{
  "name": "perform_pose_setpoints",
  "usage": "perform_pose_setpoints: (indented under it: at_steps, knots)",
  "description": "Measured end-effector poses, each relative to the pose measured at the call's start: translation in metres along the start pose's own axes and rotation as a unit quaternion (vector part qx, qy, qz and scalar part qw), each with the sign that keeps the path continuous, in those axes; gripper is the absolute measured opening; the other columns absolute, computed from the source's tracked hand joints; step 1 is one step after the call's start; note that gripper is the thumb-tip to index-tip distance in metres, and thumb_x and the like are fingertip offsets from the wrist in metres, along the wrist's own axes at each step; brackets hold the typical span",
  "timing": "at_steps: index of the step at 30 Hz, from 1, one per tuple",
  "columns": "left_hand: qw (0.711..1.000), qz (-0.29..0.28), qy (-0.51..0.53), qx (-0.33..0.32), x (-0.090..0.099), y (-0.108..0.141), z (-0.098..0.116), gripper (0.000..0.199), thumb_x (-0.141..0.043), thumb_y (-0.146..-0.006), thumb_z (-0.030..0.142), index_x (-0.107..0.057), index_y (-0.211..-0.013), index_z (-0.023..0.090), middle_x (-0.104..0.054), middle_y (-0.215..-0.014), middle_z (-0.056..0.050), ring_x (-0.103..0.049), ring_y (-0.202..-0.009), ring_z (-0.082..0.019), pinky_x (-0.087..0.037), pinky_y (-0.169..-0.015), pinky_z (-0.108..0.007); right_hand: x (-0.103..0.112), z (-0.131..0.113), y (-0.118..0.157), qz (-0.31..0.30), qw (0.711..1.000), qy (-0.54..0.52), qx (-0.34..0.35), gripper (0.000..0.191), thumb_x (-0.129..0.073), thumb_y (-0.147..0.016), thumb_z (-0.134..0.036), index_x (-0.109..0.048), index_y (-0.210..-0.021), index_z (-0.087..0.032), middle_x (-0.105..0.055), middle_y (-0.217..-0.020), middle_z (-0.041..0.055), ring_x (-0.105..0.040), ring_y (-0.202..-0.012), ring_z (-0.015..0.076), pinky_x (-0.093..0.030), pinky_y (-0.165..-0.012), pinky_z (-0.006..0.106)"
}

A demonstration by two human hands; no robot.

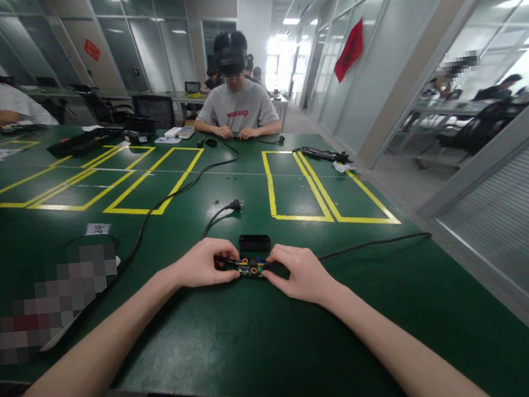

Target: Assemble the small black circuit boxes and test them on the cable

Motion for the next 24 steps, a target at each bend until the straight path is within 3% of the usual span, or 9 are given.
perform_pose_setpoints:
  at_steps: [4, 7, 10, 24]
  knots:
    - [0.999, 0.006, 0.031, -0.007, 0.003, -0.001, 0.000, 0.014, -0.068, -0.079, 0.014, -0.077, -0.089, 0.016, -0.075, -0.082, -0.002, -0.067, -0.073, -0.014, -0.051, -0.070, -0.023, 0.001, 0.000, 0.001, -0.026, 0.999, 0.011, 0.022, 0.011, -0.063, -0.093, -0.029, -0.058, -0.086, -0.022, -0.067, -0.083, 0.0050, -0.065, -0.073, 0.0195, -0.047, -0.063, 0.029]
    - [0.997, -0.009, 0.081, -0.004, 0.005, -0.001, -0.001, 0.010, -0.070, -0.084, 0.020, -0.077, -0.088, 0.015, -0.076, -0.081, -0.003, -0.067, -0.071, -0.013, -0.052, -0.069, -0.023, 0.001, 0.003, 0.003, -0.036, 0.999, 0.010, 0.028, 0.024, -0.070, -0.092, -0.040, -0.056, -0.084, -0.022, -0.065, -0.082, 0.0036, -0.063, -0.070, 0.0183, -0.045, -0.061, 0.028]
    - [0.996, -0.011, 0.091, -0.012, 0.005, -0.001, -0.002, 0.008, -0.073, -0.085, 0.022, -0.077, -0.086, 0.015, -0.074, -0.085, -0.004, -0.066, -0.074, -0.013, -0.051, -0.069, -0.023, 0.000, 0.006, 0.004, -0.040, 0.999, 0.011, 0.031, 0.027, -0.065, -0.097, -0.042, -0.056, -0.082, -0.022, -0.065, -0.081, 0.0037, -0.063, -0.069, 0.0173, -0.044, -0.061, 0.027]
    - [1.000, 0.025, 0.017, 0.000, -0.005, -0.004, 0.001, 0.013, -0.069, -0.089, 0.015, -0.071, -0.077, 0.016, -0.063, -0.078, 0.000, -0.058, -0.071, -0.013, -0.042, -0.066, -0.023, 0.002, 0.012, -0.002, -0.064, 0.997, -0.012, 0.040, 0.038, -0.054, -0.103, -0.050, -0.056, -0.080, -0.021, -0.064, -0.081, 0.0035, -0.061, -0.071, 0.0167, -0.043, -0.064, 0.026]
Point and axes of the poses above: each hand's wrist, its own y-axis away from the middle knuckle, its own x-axis out of the back of the hand, z = x × y, the point moved 3 cm from there along -y, towards the middle knuckle
